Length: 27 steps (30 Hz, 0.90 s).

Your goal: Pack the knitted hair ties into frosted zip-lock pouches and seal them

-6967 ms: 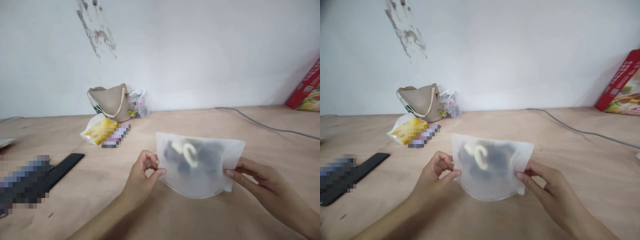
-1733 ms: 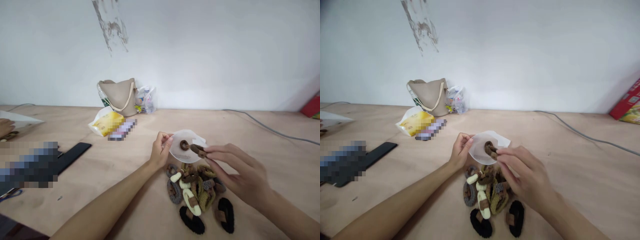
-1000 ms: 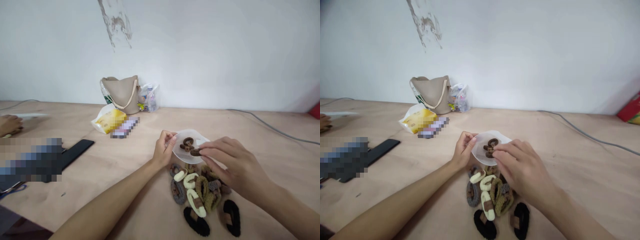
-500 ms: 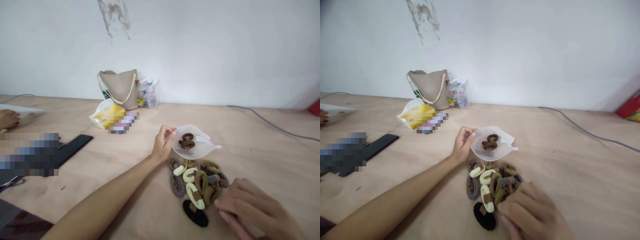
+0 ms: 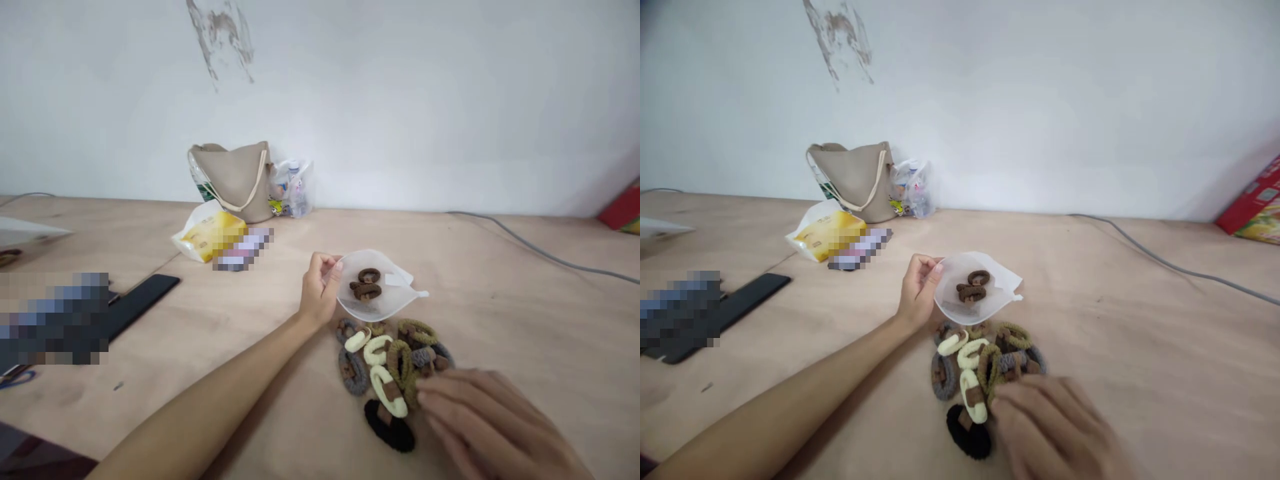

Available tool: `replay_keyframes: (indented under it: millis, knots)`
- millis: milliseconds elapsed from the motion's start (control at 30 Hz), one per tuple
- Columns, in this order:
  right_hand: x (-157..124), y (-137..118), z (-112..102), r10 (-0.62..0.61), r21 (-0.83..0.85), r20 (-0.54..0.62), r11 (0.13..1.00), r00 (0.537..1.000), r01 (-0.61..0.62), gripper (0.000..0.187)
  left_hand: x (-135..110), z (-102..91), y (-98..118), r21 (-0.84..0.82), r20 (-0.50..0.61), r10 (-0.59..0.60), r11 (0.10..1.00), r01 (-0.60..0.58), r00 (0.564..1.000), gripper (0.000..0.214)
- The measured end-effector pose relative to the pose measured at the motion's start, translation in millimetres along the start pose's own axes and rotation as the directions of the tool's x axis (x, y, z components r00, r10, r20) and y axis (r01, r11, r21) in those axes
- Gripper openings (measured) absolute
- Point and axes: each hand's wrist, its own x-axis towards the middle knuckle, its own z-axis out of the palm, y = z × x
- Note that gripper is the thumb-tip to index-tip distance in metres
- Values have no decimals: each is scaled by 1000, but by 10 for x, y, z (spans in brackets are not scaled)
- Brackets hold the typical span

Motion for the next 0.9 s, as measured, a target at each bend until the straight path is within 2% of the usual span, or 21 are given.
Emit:
replay_keyframes:
  millis: [133,233,300,433,533,667,767,900]
  knots:
    - [43,192,-83,143,-55,62,989,988,-140,26,-2,6,23,27,-15,4,1000,-3,1000,18]
    - [57,229,-8,63,-90,123,995,990,-52,31,-1,8,31,40,-14,3,999,-3,1000,19]
    - [32,243,61,76,-142,149,988,986,-55,32,2,5,29,46,-20,3,999,-2,1000,19]
    - [-102,327,105,261,-212,127,950,957,-231,34,8,-6,19,52,-23,4,999,-3,1000,19]
    - [-227,446,55,334,-246,102,921,937,-302,36,7,-9,16,53,-20,6,999,-5,1000,19]
    - [-329,585,-10,367,-272,116,906,923,-326,33,5,-8,13,50,-24,4,999,-3,1000,20]
    - [-266,573,-2,376,-286,73,895,924,-342,31,6,-6,8,43,-20,0,999,1,1000,19]
    - [-25,444,123,270,-249,69,937,961,-245,21,9,-6,12,35,-23,3,999,-3,1000,18]
